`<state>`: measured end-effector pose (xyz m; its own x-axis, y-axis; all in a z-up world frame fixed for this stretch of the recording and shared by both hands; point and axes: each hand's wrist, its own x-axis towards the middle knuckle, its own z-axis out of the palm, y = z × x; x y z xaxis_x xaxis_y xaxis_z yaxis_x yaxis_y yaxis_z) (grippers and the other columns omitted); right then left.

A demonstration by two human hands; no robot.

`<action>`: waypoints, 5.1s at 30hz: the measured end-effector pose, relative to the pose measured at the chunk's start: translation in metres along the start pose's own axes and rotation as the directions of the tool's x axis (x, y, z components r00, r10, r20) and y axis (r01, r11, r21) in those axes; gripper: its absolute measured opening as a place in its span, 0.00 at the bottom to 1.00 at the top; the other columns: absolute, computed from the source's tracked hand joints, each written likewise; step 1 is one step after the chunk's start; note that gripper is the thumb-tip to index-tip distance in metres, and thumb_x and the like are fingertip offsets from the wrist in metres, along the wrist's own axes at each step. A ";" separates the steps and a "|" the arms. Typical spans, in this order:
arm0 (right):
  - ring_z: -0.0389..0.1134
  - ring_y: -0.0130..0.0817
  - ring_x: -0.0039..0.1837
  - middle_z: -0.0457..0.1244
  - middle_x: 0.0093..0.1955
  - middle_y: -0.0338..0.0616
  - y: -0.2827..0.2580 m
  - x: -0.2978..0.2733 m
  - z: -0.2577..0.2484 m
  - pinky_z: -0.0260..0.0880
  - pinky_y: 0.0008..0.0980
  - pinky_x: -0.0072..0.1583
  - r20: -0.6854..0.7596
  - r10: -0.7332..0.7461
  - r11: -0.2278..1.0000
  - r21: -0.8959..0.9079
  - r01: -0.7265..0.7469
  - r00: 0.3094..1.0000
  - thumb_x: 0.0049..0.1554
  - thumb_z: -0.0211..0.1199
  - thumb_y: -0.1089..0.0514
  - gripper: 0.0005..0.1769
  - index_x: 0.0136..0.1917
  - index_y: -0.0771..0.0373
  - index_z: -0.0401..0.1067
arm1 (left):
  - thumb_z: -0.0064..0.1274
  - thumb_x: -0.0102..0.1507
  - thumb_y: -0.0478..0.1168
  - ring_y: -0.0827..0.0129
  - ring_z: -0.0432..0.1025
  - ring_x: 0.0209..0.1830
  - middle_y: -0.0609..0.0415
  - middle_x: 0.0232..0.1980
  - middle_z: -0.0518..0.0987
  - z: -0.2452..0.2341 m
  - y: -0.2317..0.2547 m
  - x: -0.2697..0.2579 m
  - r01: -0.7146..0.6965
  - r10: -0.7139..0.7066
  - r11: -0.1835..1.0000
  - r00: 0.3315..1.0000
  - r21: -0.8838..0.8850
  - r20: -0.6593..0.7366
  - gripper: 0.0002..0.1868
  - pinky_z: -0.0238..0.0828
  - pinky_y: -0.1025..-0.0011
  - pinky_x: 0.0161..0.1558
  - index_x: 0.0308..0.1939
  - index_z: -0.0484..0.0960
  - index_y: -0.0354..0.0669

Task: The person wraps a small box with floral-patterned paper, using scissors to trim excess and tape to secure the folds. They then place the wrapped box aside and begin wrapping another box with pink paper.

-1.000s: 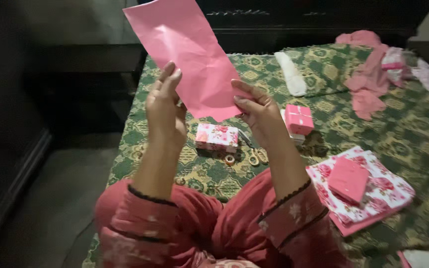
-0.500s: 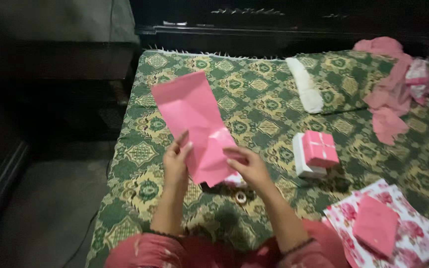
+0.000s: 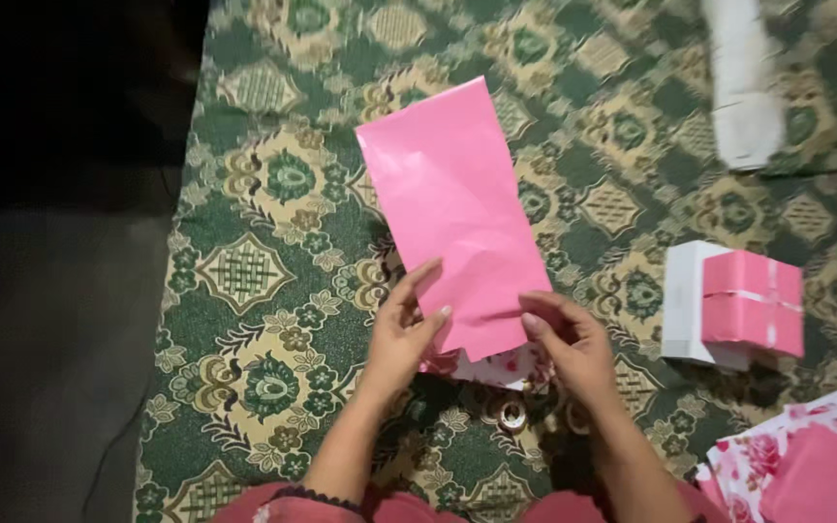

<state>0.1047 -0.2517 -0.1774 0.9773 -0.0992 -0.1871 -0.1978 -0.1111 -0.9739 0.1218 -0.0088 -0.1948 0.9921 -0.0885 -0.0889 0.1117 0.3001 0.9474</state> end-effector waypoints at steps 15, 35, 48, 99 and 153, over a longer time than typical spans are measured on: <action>0.70 0.35 0.43 0.68 0.46 0.55 0.004 0.014 -0.015 0.70 0.32 0.43 0.062 0.155 0.988 -0.023 -0.154 0.986 0.65 0.62 0.51 0.42 0.87 0.59 0.53 | 0.46 0.60 0.23 0.60 0.69 0.72 0.60 0.84 0.62 0.005 0.021 -0.007 0.192 -0.203 0.972 0.976 0.135 0.075 0.43 0.68 0.66 0.56 0.79 0.65 0.56; 0.69 0.30 0.45 0.70 0.60 0.33 -0.002 -0.009 0.008 0.72 0.32 0.45 0.043 0.146 0.905 -0.410 -0.116 0.988 0.57 0.66 0.52 0.32 0.74 0.45 0.68 | 0.65 0.55 0.32 0.61 0.75 0.61 0.43 0.67 0.77 -0.005 0.016 -0.011 0.277 -0.275 0.913 0.960 0.301 -0.049 0.48 0.78 0.64 0.58 0.76 0.60 0.64; 0.39 0.47 0.84 0.44 0.86 0.43 -0.008 -0.053 0.024 0.26 0.55 0.77 0.596 -0.148 0.402 -0.693 0.599 0.789 0.39 0.71 0.63 0.56 0.80 0.51 0.57 | 0.60 0.57 0.33 0.63 0.72 0.66 0.48 0.65 0.79 -0.027 -0.036 0.004 0.152 -0.162 0.900 0.987 0.409 -0.011 0.26 0.69 0.66 0.65 0.60 0.81 0.42; 0.75 0.31 0.44 0.73 0.44 0.43 0.017 -0.014 0.006 0.78 0.33 0.49 0.013 0.008 0.863 -0.506 0.000 1.000 0.46 0.76 0.47 0.34 0.65 0.54 0.73 | 0.67 0.56 0.53 0.69 0.79 0.33 0.52 0.35 0.88 -0.037 -0.006 -0.015 0.313 -0.313 0.702 0.942 0.639 -0.118 0.17 0.74 0.69 0.40 0.37 0.91 0.43; 0.38 0.58 0.83 0.39 0.83 0.67 0.034 -0.102 0.066 0.36 0.54 0.76 0.254 -0.277 0.311 -0.889 0.336 0.927 0.58 0.63 0.40 0.53 0.79 0.74 0.41 | 0.63 0.59 0.46 0.56 0.78 0.35 0.45 0.37 0.83 0.006 0.020 -0.050 -0.021 0.119 0.691 0.989 0.722 -0.086 0.14 0.74 0.61 0.40 0.39 0.83 0.38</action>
<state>0.0037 -0.1798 -0.1999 0.9798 0.1897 0.0640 0.1998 -0.9469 -0.2518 0.0745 -0.0045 -0.1698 0.9995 0.0301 -0.0013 0.0155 -0.4767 0.8789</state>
